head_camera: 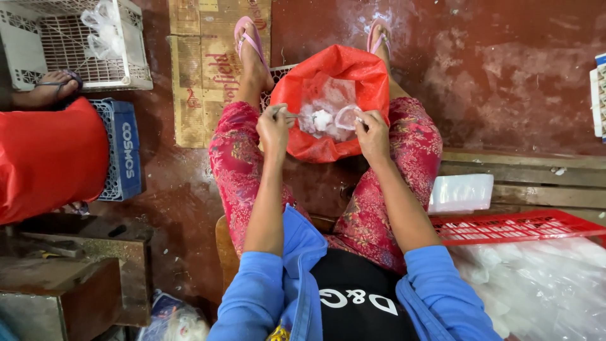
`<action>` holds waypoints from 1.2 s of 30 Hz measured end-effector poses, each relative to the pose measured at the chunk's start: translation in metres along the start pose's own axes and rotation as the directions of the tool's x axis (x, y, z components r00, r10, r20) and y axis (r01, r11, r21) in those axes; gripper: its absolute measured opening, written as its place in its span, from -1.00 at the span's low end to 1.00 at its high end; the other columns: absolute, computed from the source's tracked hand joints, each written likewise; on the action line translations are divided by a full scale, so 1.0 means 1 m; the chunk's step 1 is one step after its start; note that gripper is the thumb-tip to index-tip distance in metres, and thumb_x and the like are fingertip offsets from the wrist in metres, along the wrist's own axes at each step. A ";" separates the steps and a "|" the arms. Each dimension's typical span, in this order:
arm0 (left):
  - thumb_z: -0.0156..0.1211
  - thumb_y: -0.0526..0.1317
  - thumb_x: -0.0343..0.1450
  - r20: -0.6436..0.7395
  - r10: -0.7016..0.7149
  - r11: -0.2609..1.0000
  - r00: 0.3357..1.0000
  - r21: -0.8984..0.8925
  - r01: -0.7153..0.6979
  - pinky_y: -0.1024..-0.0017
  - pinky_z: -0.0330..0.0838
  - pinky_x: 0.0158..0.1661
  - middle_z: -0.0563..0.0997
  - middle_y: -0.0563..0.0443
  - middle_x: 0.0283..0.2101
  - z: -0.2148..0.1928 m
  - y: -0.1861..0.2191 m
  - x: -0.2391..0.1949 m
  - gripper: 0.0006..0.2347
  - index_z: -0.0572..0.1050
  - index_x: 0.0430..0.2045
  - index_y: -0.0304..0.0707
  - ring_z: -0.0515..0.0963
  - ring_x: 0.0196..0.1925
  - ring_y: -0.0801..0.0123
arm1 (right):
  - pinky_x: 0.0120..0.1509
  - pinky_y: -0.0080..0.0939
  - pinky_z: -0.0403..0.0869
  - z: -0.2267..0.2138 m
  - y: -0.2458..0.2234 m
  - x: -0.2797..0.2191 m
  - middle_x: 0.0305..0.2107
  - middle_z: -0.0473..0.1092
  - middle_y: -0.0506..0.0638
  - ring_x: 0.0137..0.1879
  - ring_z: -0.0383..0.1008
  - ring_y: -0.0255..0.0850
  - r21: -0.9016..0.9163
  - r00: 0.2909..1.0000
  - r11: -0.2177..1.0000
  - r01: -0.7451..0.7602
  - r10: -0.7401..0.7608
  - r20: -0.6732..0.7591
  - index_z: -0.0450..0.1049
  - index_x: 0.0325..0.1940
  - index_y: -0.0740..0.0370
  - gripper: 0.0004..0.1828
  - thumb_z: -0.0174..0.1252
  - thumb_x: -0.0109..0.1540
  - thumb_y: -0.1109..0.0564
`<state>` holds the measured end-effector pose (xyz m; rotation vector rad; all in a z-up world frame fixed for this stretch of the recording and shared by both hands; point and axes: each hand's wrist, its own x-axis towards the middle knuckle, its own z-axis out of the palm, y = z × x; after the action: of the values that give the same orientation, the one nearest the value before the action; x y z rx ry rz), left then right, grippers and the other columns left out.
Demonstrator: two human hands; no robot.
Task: Packaging white powder from a large red bag into small individual plastic bags using a scoop.
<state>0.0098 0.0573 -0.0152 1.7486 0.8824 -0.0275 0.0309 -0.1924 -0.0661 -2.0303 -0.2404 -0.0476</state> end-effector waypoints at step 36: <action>0.27 -0.37 0.40 -0.078 0.825 0.557 0.560 0.284 -0.781 0.45 0.60 -0.37 0.41 0.07 -0.44 0.057 0.006 -0.080 -0.87 0.62 -0.23 -0.19 0.63 -0.37 0.23 | -0.17 -0.17 0.62 0.019 0.015 -0.004 0.12 0.33 0.17 -0.18 0.57 -0.02 -0.101 0.980 0.994 -0.046 0.065 0.187 0.37 0.41 0.24 -0.23 0.34 0.09 0.37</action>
<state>-0.0220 -0.0342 0.0027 2.2591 0.1116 0.7150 0.0283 -0.1828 -0.0881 -2.1378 -0.3059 0.1735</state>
